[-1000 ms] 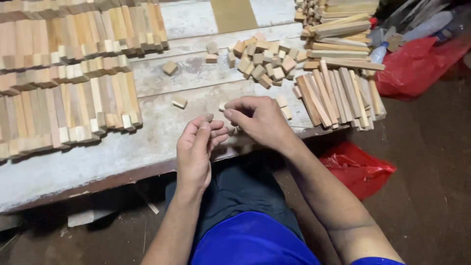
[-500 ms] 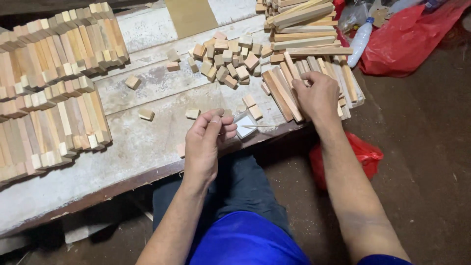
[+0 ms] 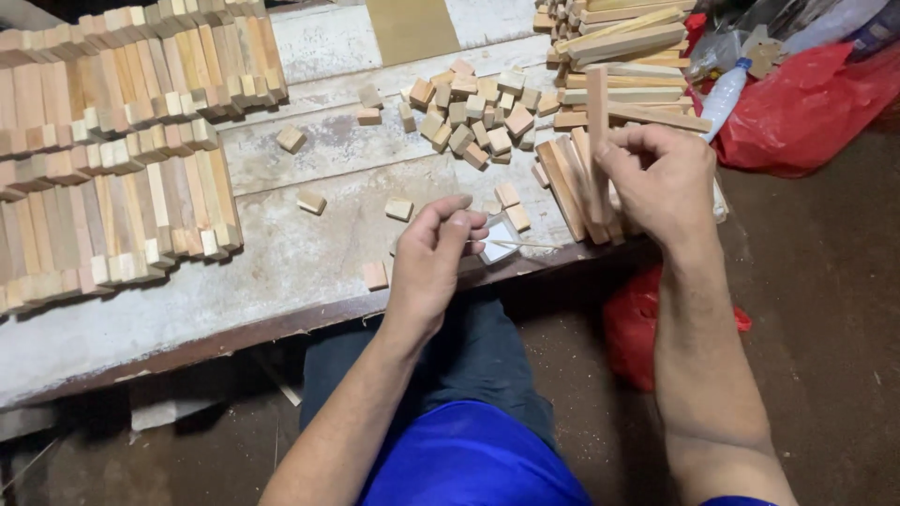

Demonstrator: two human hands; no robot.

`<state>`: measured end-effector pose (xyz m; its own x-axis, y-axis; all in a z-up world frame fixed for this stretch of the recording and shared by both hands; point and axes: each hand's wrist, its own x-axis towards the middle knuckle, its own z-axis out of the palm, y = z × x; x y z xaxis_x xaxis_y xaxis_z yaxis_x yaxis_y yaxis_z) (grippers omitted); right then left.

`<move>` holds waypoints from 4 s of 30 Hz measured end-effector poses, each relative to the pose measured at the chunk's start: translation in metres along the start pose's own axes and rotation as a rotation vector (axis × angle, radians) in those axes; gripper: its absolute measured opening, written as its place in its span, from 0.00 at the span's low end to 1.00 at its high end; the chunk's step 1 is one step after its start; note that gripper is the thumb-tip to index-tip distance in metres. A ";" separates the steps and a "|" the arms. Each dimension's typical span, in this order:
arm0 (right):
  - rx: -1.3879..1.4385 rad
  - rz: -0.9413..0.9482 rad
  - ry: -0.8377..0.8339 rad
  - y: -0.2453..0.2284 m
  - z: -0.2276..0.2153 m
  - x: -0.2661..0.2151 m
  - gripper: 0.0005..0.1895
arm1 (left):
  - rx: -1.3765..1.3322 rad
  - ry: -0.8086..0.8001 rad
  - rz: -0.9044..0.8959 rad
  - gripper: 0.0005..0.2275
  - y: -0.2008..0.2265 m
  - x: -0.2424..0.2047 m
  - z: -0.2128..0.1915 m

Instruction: Applying glue to wooden slats and attaching small wooden blocks to them to assemble components.

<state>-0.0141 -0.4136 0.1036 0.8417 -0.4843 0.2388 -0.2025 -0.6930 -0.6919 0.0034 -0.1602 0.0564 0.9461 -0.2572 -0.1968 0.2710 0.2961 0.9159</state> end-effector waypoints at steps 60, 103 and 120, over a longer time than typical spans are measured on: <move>0.243 -0.013 -0.376 -0.015 0.044 -0.102 0.04 | -0.167 -0.134 -0.196 0.21 -0.019 -0.051 -0.045; 0.517 -0.274 -0.745 -0.046 0.044 -0.125 0.04 | -0.577 -0.057 -0.267 0.24 0.001 -0.018 -0.069; -0.336 -0.275 -0.513 -0.018 0.027 -0.070 0.06 | -0.445 -0.032 -0.224 0.23 -0.008 0.001 -0.057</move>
<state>-0.0560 -0.3527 0.0815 0.9993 -0.0092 -0.0353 -0.0220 -0.9235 -0.3830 0.0121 -0.1098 0.0290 0.8519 -0.3852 -0.3548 0.5230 0.5922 0.6130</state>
